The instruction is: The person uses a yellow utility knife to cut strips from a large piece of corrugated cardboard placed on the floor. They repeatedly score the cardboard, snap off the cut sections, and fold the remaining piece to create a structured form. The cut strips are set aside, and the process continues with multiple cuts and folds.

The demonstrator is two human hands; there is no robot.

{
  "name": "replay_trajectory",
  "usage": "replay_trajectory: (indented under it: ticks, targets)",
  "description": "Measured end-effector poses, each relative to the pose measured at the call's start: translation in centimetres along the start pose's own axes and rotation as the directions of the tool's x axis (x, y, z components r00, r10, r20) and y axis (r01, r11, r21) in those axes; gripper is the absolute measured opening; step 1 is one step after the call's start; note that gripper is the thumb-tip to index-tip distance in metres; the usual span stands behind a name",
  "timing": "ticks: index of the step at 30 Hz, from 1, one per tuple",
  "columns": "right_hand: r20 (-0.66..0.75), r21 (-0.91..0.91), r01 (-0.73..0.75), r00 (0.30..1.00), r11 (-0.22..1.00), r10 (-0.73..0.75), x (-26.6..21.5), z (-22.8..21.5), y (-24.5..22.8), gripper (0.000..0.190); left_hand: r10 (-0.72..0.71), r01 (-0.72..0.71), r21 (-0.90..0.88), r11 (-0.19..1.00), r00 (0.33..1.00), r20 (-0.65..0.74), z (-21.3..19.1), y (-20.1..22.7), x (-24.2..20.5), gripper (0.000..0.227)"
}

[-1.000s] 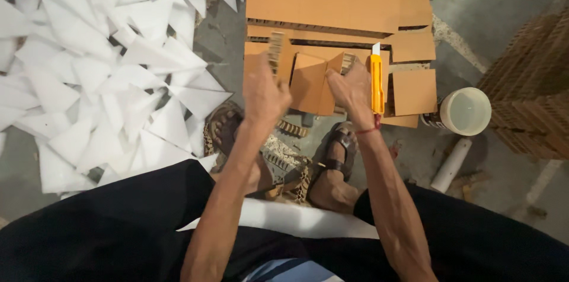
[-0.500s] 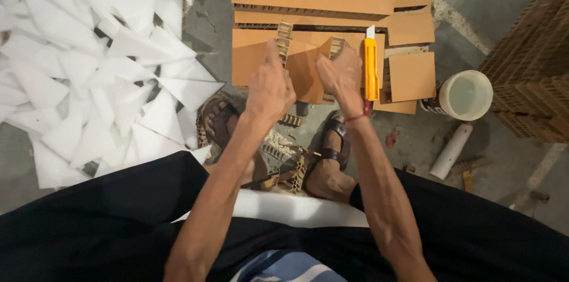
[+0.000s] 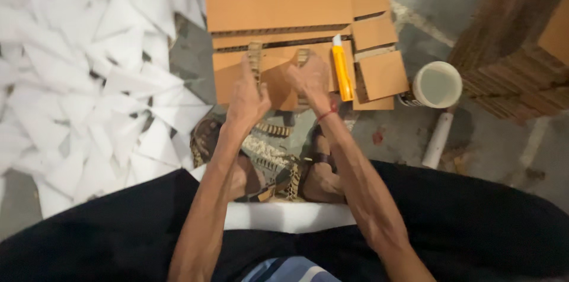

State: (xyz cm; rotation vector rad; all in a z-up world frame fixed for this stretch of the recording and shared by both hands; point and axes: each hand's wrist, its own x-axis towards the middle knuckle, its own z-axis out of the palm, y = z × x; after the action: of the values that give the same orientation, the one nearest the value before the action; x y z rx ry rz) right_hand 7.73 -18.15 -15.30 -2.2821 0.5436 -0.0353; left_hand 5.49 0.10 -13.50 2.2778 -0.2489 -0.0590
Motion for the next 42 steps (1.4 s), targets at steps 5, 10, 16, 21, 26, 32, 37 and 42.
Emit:
replay_trajectory:
  ticks: [5,10,16,21,26,32,37,42]
  targets:
    - [-0.314,0.254,0.391,0.899,0.885,-0.307,-0.2,-2.4,4.0,0.058,0.14,-0.139,0.018,0.99,0.984,-0.114,-4.1,5.2,-0.2,0.067]
    - [-0.114,0.902,0.067,0.99,0.426,0.087,-3.6,-14.4,8.6,0.031,0.251,-0.293,-0.265,0.919,0.951,-0.182,-8.9,12.9,4.7,0.054]
    - [-0.186,0.982,0.189,0.961,0.007,0.204,3.5,-13.9,20.5,0.034,0.34,-0.57,-0.427,0.702,0.795,-0.503,-3.9,13.4,15.9,0.057]
    - [-0.206,0.924,0.025,0.874,0.381,0.441,7.3,-8.2,26.8,0.041,0.439,-0.439,0.071,0.896,0.851,-0.288,1.4,3.7,12.4,0.07]
    - [-0.032,0.919,-0.219,0.788,0.329,0.614,7.2,-8.6,27.7,0.039,0.322,-0.334,0.201,0.921,0.942,0.094,1.6,-5.0,6.7,0.081]
    - [-0.209,0.846,-0.163,0.773,0.507,0.599,5.5,-9.0,23.4,0.046,0.192,-0.319,0.381,0.868,0.923,0.335,0.8,-6.4,5.8,0.124]
    - [-0.227,0.727,-0.318,0.725,0.609,0.65,3.4,-8.8,21.3,0.049,0.202,-0.348,0.44,0.828,0.917,0.344,0.2,-5.2,5.0,0.135]
    - [-0.641,0.1,-0.275,0.718,0.956,0.274,1.3,-7.7,19.9,0.044,0.266,-0.403,0.513,0.758,0.909,0.321,0.0,-4.5,3.8,0.14]
